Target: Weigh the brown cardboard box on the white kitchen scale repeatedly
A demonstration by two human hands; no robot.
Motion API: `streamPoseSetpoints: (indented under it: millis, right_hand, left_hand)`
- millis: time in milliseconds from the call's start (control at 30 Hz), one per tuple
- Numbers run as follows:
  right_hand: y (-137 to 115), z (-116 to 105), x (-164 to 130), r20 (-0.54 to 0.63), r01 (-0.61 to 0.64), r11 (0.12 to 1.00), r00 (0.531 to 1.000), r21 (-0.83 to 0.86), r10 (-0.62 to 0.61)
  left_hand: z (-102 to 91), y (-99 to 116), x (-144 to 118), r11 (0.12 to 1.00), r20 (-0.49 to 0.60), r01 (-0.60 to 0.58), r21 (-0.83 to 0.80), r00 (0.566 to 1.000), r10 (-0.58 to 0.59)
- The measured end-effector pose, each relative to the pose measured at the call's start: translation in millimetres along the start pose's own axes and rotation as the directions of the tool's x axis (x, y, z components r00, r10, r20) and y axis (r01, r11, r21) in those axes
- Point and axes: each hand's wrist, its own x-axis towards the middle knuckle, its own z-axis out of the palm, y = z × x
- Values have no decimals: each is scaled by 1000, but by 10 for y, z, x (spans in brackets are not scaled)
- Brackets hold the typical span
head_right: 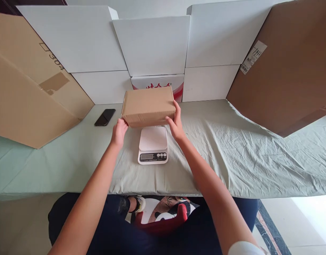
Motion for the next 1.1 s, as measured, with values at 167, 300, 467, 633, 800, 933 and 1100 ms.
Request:
streamPoseSetpoints:
  millis: [167,300,467,633,800,933,1100]
  right_hand:
    - [504,163,133,-43,-94,995,995,32,95]
    - [586,149,49,-45,-153,987,987,58,155]
    - [586,140,53,-49,-178,983,982,49,180]
    - [682,128,25,-50,-253,958,964,134,262]
    - [666,100,5,-38,-277,959,960,56,279]
    - [628,121,8,-12,-245,970,969,-3,245]
    - [596,127,-9,-7,-98,993,995,-60,97]
  left_hand:
    - [139,-449,317,993,-56,79,-92,995,-84]
    - [180,-634,259,990,-48,99,-97,993,-104]
    - [186,-657,227,991,-39,88,-98,995,-92]
    - [87,-635,242,992,-143,107,-65,983,-116]
    - [34,-625,213,987,-126,151,-51,980,-156]
    - [87,-597,168,988,-19,147,-42,989,-148]
    - [120,-496,100,998,-32,57,-33,998,-58]
